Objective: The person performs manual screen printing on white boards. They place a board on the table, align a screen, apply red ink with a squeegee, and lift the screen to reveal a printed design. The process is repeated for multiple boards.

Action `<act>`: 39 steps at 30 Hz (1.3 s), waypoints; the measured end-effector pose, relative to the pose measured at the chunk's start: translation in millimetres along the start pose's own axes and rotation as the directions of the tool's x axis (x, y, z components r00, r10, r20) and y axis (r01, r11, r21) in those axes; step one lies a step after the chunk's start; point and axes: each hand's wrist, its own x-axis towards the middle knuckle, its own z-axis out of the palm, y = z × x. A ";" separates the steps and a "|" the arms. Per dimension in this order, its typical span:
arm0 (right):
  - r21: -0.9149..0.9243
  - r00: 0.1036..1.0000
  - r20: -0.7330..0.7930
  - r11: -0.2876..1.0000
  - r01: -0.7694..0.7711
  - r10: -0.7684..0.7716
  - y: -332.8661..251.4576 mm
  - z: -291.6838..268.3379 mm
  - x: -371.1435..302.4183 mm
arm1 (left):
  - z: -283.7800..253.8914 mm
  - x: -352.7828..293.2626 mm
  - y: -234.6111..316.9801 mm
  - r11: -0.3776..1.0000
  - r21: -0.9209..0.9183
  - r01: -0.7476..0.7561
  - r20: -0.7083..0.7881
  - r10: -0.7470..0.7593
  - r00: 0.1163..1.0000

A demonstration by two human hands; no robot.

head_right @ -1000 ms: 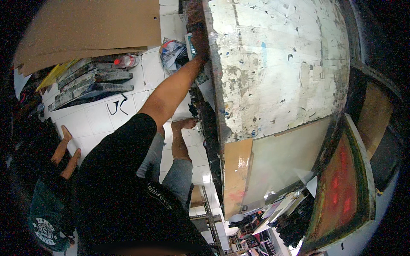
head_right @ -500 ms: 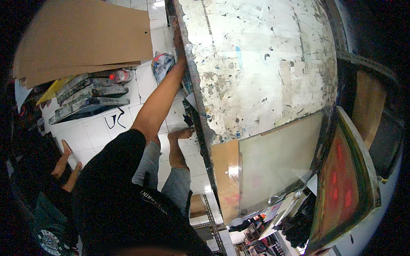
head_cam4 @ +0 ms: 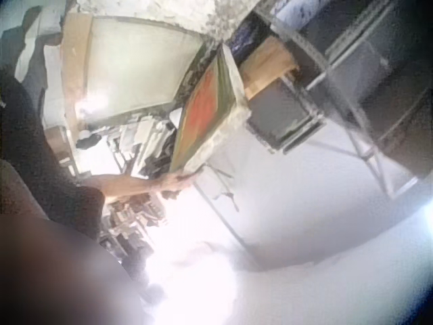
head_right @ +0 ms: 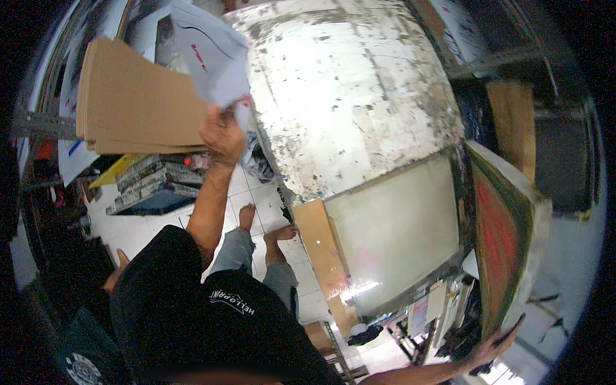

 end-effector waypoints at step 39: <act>0.091 0.982 0.000 0.977 -0.191 0.191 -94.3 39.4 -102.8 | 130.7 -117.0 205.0 0.379 -0.646 0.663 0.758 0.425 0.495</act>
